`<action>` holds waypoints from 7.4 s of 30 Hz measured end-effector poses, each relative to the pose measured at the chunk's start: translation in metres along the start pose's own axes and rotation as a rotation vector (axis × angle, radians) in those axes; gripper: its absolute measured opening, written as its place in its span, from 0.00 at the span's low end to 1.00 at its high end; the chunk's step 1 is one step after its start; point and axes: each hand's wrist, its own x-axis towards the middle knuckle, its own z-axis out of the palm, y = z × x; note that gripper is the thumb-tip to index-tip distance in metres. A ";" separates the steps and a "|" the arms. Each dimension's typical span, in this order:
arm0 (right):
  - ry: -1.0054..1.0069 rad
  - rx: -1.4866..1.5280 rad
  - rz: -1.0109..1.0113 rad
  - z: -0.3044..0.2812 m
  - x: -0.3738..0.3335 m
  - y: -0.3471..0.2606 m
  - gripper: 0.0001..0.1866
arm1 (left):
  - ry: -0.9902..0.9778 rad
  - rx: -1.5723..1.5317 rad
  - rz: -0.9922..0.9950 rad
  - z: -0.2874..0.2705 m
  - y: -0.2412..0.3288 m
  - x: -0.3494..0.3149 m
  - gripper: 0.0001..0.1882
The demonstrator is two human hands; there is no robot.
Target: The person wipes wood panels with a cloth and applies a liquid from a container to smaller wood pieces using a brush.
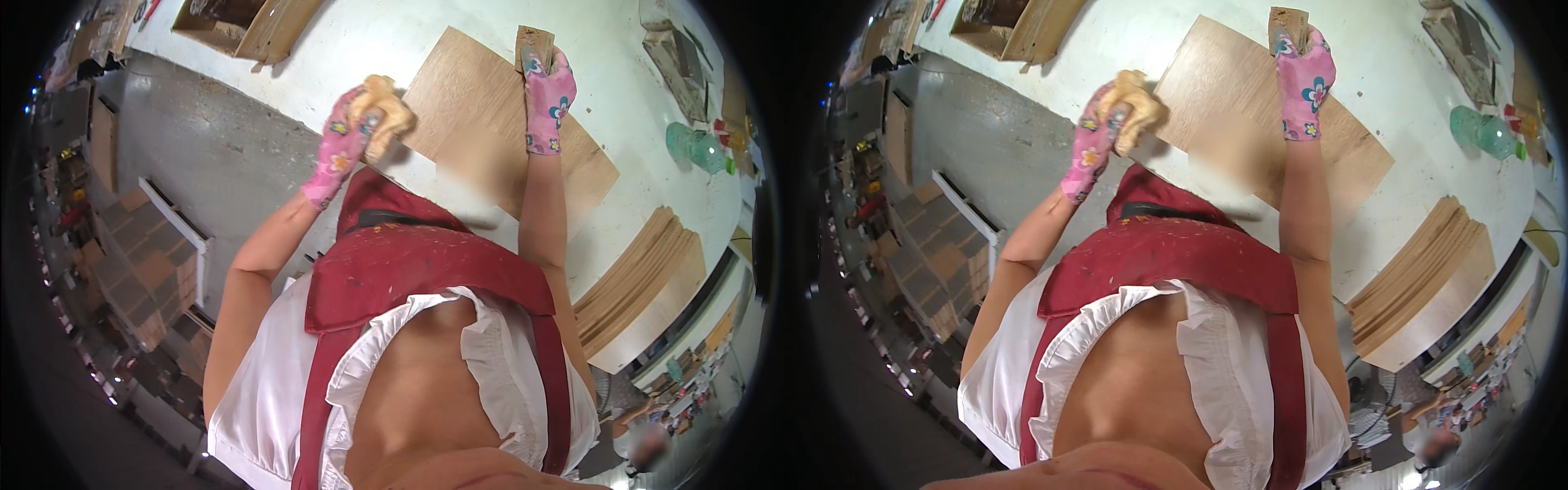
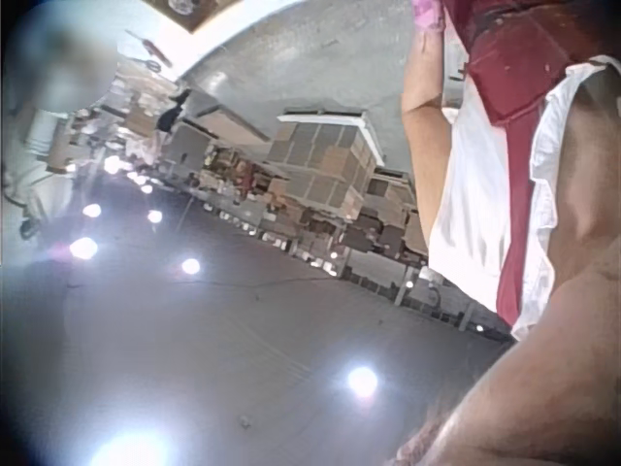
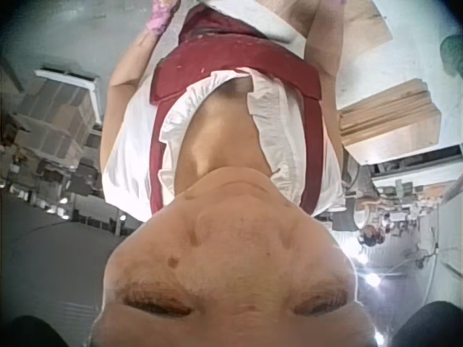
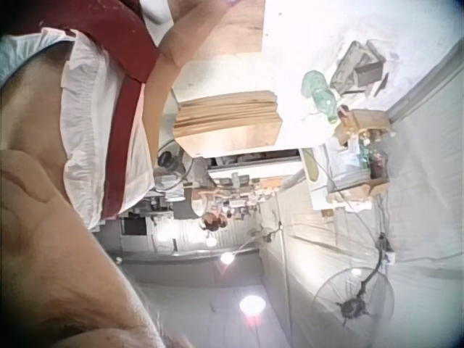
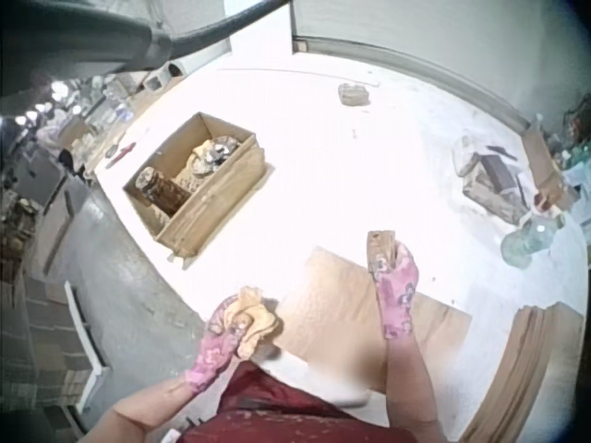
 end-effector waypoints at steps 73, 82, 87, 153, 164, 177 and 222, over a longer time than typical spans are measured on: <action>0.071 0.261 -0.143 0.015 0.017 0.035 0.15 | -0.635 -0.604 -0.163 0.044 0.026 0.079 0.38; 0.107 0.370 -0.107 0.023 0.010 0.014 0.18 | -0.674 -0.337 0.131 -0.054 -0.014 0.011 0.29; 0.140 0.321 -0.166 0.017 0.010 0.027 0.18 | -0.349 -1.344 -0.485 -0.073 -0.020 0.013 0.28; 0.027 -0.789 0.188 -0.162 -0.022 0.062 0.18 | -0.792 0.459 0.771 0.082 0.008 0.058 0.25; 0.359 -0.155 0.316 -0.191 -0.046 0.157 0.24 | -0.749 0.834 1.095 0.077 -0.012 0.080 0.30; 0.175 -0.352 0.227 -0.198 -0.113 0.136 0.24 | -0.689 0.682 0.955 0.089 0.035 0.055 0.26; 0.312 -0.392 -0.242 0.070 -0.234 -0.025 0.14 | -1.118 0.076 0.656 0.105 0.033 0.139 0.25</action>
